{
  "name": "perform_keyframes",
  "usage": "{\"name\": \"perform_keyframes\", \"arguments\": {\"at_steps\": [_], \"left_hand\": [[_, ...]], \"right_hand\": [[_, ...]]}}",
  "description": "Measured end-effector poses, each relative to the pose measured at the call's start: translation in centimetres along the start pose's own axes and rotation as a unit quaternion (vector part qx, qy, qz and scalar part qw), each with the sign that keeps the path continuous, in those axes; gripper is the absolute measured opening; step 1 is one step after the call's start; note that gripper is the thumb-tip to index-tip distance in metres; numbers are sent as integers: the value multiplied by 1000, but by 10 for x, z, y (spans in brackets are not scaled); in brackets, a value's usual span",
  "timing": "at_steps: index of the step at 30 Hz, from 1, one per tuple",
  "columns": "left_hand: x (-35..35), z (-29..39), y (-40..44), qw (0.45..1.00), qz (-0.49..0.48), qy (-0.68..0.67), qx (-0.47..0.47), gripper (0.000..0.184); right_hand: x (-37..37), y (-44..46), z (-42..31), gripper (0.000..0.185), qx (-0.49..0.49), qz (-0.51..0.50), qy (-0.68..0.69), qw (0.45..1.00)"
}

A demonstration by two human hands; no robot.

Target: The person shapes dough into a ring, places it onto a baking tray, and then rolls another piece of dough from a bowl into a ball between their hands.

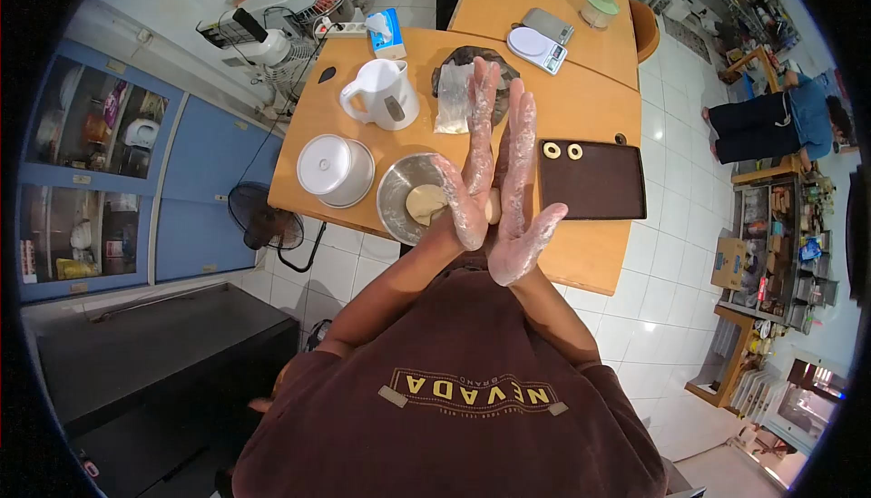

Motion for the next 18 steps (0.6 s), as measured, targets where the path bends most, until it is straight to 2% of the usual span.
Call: {"name": "perform_keyframes", "arguments": {"at_steps": [2, 7, 15, 16, 18], "left_hand": [[2, -9, -4, 1000, -10, -2, 18, 96], [9, -22, -4, 999, 13, -6, 40, 96], [6, -32, 0, 992, 17, 66, 108, 91], [7, -30, -2, 991, 0, 91, 99, 90], [13, -18, -10, 948, -92, 300, 57, 93]], "right_hand": [[0, 3, -7, 109, -10, -9, -14, 1000], [3, 3, -14, 108, -11, -11, -14, 1000], [-6, 1, -5, 106, -14, 26, 54, 998], [-6, 2, -3, 106, -9, 33, 63, 997], [-4, 5, -6, 107, 2, 48, 85, 995]]}}
Point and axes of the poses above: each hand's wrist, its own y-axis towards the middle knuckle, its own x-axis out of the palm, z = x × y, the point moved 1 cm from there along y, towards the middle knuckle, and after that the axes turned 10 degrees about y, right-handed, at the moved point
